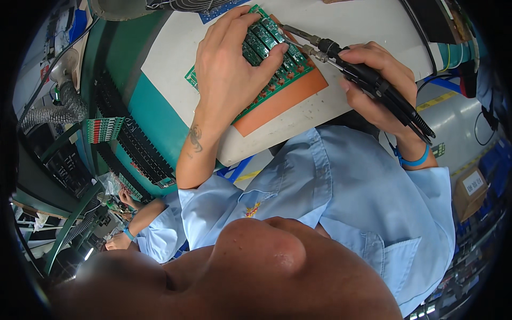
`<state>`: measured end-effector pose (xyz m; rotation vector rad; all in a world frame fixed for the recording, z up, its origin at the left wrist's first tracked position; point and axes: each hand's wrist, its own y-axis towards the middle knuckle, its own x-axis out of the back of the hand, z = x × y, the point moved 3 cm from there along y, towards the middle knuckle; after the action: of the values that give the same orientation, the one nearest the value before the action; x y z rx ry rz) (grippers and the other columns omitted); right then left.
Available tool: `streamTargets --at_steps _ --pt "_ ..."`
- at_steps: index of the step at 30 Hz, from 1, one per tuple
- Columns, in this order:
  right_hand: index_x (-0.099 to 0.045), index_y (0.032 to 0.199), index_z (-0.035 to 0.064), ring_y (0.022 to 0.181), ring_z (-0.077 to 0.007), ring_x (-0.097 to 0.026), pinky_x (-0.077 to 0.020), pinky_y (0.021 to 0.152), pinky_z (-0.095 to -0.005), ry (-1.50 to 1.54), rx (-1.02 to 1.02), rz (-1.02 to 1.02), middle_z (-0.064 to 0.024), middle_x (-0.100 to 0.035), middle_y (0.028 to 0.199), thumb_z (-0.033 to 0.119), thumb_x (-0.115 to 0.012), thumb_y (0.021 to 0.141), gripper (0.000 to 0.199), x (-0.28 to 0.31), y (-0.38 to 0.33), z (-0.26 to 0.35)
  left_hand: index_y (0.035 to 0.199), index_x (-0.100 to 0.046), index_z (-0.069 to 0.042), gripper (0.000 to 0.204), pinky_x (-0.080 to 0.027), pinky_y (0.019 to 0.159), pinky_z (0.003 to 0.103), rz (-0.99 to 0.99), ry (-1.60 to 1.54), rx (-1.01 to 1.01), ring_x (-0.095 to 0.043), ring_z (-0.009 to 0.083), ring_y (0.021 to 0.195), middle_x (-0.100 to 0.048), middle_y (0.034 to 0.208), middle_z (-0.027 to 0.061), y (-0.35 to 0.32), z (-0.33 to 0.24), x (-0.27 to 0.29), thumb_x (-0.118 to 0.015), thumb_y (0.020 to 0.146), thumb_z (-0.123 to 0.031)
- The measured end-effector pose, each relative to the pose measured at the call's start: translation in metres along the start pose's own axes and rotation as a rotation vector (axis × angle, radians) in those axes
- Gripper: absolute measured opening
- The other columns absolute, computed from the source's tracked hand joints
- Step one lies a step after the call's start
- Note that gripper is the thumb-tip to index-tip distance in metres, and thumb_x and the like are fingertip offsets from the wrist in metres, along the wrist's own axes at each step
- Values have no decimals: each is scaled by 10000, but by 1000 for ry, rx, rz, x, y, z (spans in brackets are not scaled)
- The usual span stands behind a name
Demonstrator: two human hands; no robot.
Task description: Soldering electronic components onto printed circuit boards at a manufacturing station.
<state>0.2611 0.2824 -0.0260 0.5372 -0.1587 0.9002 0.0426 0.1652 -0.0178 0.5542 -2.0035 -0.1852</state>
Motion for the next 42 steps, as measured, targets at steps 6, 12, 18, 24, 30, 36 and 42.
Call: streamTargets --at_steps 6,12,18,24,30,36,42 --pt "-661 1147 -41 921 -311 -689 -542 847 -374 -17 22 14 -186 -707 965 -81 -726 739 414 0 1 -1 1140 -706 -4 527 -469 953 441 9 -1 4 -625 321 1128 -656 1282 134 0 0 0 -883 707 -248" --pt "-663 1146 -44 923 -310 -691 -543 841 -369 -25 17 13 -194 -704 969 -80 -729 741 412 -1 1 0 1146 -705 -5 527 -464 964 443 9 -1 2 -621 324 1138 -654 1284 135 -1 1 0 -881 714 -249" --pt "-665 1148 -47 901 -292 -687 -537 816 -352 -42 13 22 -201 -698 974 -81 -732 737 419 0 2 2 1153 -702 -5 531 -462 976 447 16 -3 7 -617 327 1148 -651 1287 136 0 0 0 -880 717 -249" --pt "-662 1153 -52 873 -274 -675 -531 794 -340 -41 19 19 -198 -692 980 -89 -732 733 428 0 2 2 1152 -702 -4 531 -466 967 449 16 -9 9 -621 321 1137 -652 1279 131 0 1 0 -881 714 -246" --pt "-645 1180 -50 831 -222 -643 -510 750 -313 12 -2 -44 -170 -686 988 -96 -722 762 428 2 -3 -1 1153 -703 -9 531 -469 963 454 50 18 -5 -622 322 1127 -650 1283 128 -1 5 -4 -881 713 -247" --pt "-637 1244 -34 878 -170 -651 -527 802 -298 8 -77 -178 -128 -689 1038 -59 -753 820 441 4 -15 -9 1159 -701 -10 530 -470 974 457 70 19 13 -617 330 1147 -646 1304 130 -1 3 -3 -875 722 -253" --pt "-606 1343 -7 1027 -131 -653 -524 938 -275 5 -230 -320 -80 -684 1154 2 -775 888 486 10 -5 -13 1164 -698 -8 532 -472 979 460 68 18 14 -612 336 1165 -639 1325 139 0 2 -3 -871 730 -264"
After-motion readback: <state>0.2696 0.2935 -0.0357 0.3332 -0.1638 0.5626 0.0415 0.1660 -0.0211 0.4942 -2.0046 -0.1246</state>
